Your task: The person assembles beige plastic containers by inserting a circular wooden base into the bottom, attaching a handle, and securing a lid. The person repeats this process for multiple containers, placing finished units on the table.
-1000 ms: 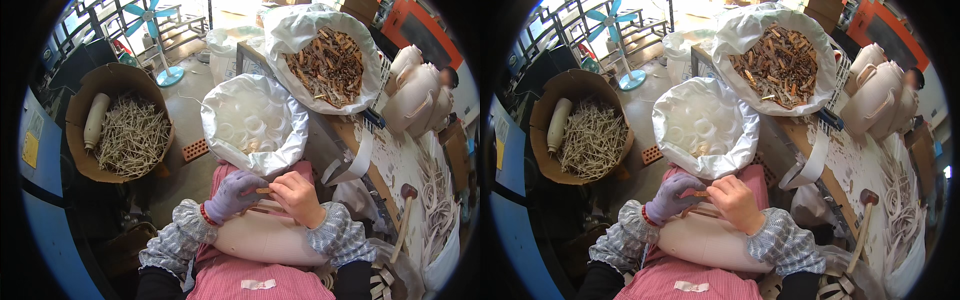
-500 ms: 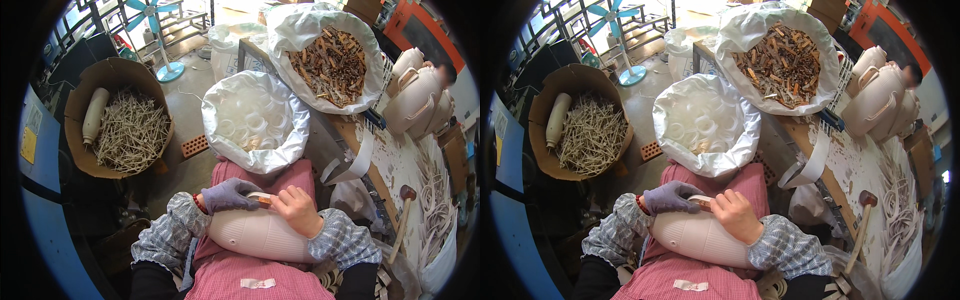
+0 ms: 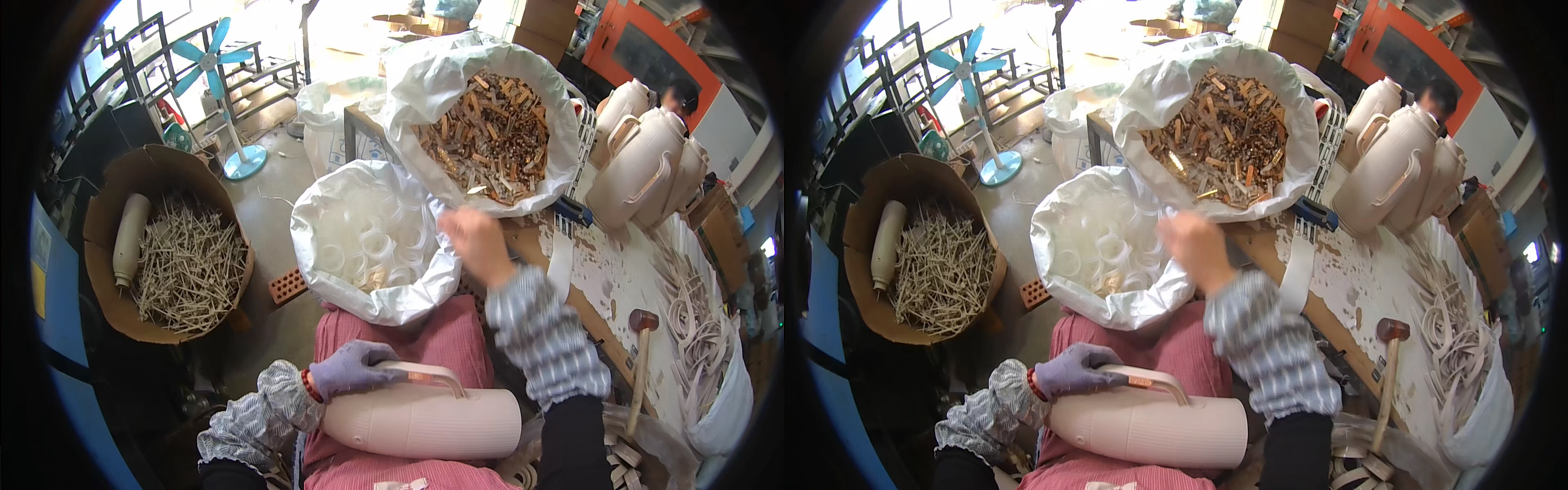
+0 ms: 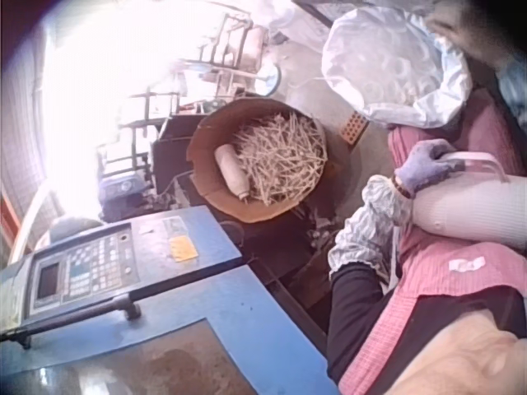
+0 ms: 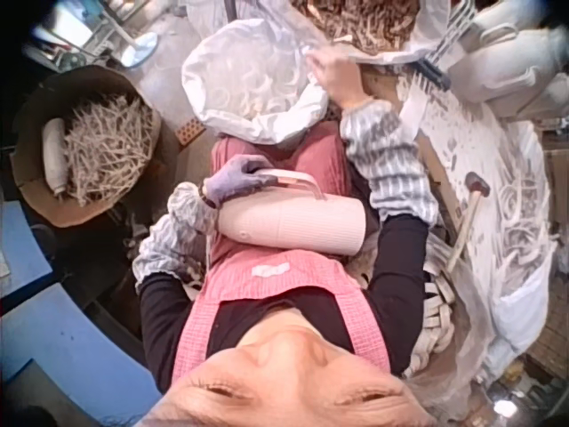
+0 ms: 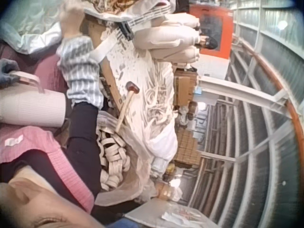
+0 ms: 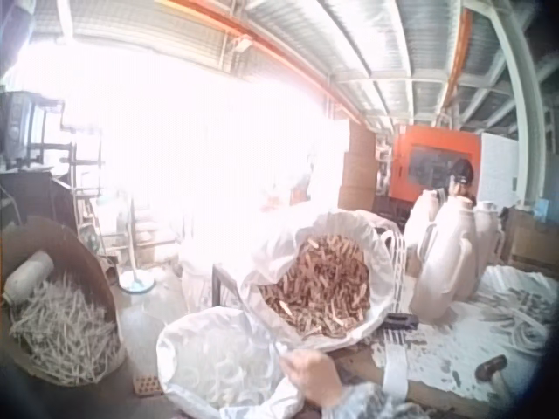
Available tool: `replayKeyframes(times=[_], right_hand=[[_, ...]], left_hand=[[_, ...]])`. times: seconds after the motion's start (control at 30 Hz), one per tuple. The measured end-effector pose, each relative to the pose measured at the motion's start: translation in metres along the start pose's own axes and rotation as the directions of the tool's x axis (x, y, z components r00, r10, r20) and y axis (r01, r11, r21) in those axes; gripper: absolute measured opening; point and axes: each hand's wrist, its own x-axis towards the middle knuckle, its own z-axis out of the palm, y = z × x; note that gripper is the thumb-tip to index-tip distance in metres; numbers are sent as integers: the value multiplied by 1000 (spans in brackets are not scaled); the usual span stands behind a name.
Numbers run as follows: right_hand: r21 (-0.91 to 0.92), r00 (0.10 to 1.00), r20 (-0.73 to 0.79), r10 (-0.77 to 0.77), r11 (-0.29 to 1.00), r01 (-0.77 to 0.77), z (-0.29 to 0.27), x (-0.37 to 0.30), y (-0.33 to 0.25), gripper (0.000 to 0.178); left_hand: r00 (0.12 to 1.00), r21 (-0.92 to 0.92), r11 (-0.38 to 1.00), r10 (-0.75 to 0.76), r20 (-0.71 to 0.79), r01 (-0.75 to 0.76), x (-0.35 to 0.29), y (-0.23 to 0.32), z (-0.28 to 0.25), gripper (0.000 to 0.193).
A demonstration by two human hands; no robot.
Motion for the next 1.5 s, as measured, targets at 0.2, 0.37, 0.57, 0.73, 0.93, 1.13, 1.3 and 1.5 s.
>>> replayKeyframes(times=[0.2,0.37,0.57,0.73,0.93,1.13,1.3,1.5], right_hand=[[-285,956,-108,272,913,-292,45,109,97,22],[-251,921,-241,306,897,-364,21,102,121,25],[800,843,513,165,263,-539,11,-14,-47,9],[763,794,593,132,223,-607,13,-92,-107,18],[488,868,443,-223,872,-25,-17,-98,-128,17],[617,665,706,-244,673,-408,-35,-109,-143,16],[638,558,738,-381,664,-391,-26,-110,-151,20],[639,545,742,-390,658,-400,-26,-115,-153,20]], left_hand=[[922,550,758,381,65,-351,-24,43,-6,37],[839,621,610,521,155,-493,-42,48,-18,36],[693,698,647,655,-301,-308,-42,43,-14,49],[670,666,606,712,-210,-434,-24,33,-6,24],[806,415,811,537,-250,-412,-54,27,9,37],[738,629,653,651,-179,-423,-103,-5,28,74],[726,644,651,655,-209,-402,-111,-18,35,69],[721,627,648,666,-192,-432,-113,-18,33,66]])
